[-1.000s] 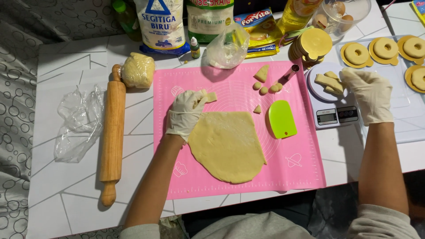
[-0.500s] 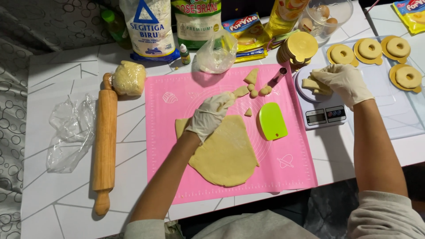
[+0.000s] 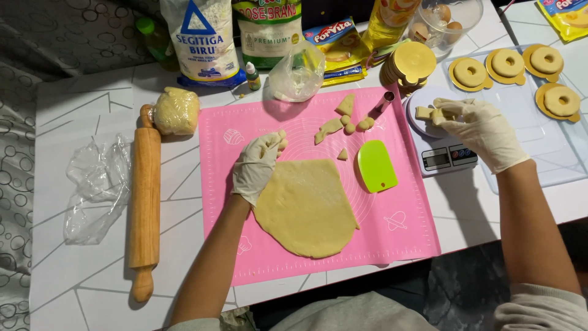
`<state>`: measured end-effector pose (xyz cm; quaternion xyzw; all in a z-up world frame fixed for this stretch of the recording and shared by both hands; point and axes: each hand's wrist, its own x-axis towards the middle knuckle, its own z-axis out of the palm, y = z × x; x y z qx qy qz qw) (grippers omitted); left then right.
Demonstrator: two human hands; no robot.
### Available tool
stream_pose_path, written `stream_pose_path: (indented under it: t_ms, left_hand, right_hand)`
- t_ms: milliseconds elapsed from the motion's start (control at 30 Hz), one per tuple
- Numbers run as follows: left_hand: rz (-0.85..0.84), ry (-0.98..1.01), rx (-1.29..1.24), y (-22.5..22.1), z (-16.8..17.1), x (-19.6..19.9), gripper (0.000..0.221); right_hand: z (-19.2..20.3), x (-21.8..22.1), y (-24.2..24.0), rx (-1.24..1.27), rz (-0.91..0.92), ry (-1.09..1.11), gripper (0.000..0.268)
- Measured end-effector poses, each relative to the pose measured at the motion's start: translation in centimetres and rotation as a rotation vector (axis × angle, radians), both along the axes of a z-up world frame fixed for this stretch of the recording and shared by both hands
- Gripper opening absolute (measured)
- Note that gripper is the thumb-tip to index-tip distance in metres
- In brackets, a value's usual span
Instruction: Cutting dough with a scraper and placing small ingredients or dough pieces onto a larger sheet of dough.
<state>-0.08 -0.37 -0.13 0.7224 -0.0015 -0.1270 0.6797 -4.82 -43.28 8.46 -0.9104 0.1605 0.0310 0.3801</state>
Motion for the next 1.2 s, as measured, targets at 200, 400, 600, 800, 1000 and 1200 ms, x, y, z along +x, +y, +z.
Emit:
stream_pose_path:
  t_ms: [200, 400, 600, 800, 1000, 1200]
  left_hand:
    - [-0.003, -0.083, -0.124, 0.0, -1.7, 0.5, 0.04]
    - [0.079, -0.264, 0.032, -0.5, 1.2, -0.9, 0.037]
    - [-0.034, 0.223, -0.611, -5.8, 5.5, -3.2, 0.077]
    - [0.023, 0.26, -0.848, -2.5, 3.2, -0.3, 0.038]
    - [0.06, 0.197, -0.806, 0.9, 0.5, 2.6, 0.054]
    - [0.044, 0.214, -0.833, 0.9, 0.0, 2.4, 0.039]
  right_hand:
    - [-6.9, 0.3, -4.9, -0.806, 0.357, -0.365, 0.041]
    - [0.7, -0.7, 1.5, -0.841, 0.293, -0.579, 0.023]
    - [1.6, 1.2, 17.0, 0.341, 0.498, -0.504, 0.036]
    - [4.2, 4.7, 24.4, 0.747, 0.405, 0.043, 0.033]
    - [-5.0, 19.7, 17.7, -0.049, 0.516, -0.561, 0.021]
    - [-9.1, 25.1, 19.8, -0.583, 0.664, -0.578, 0.018]
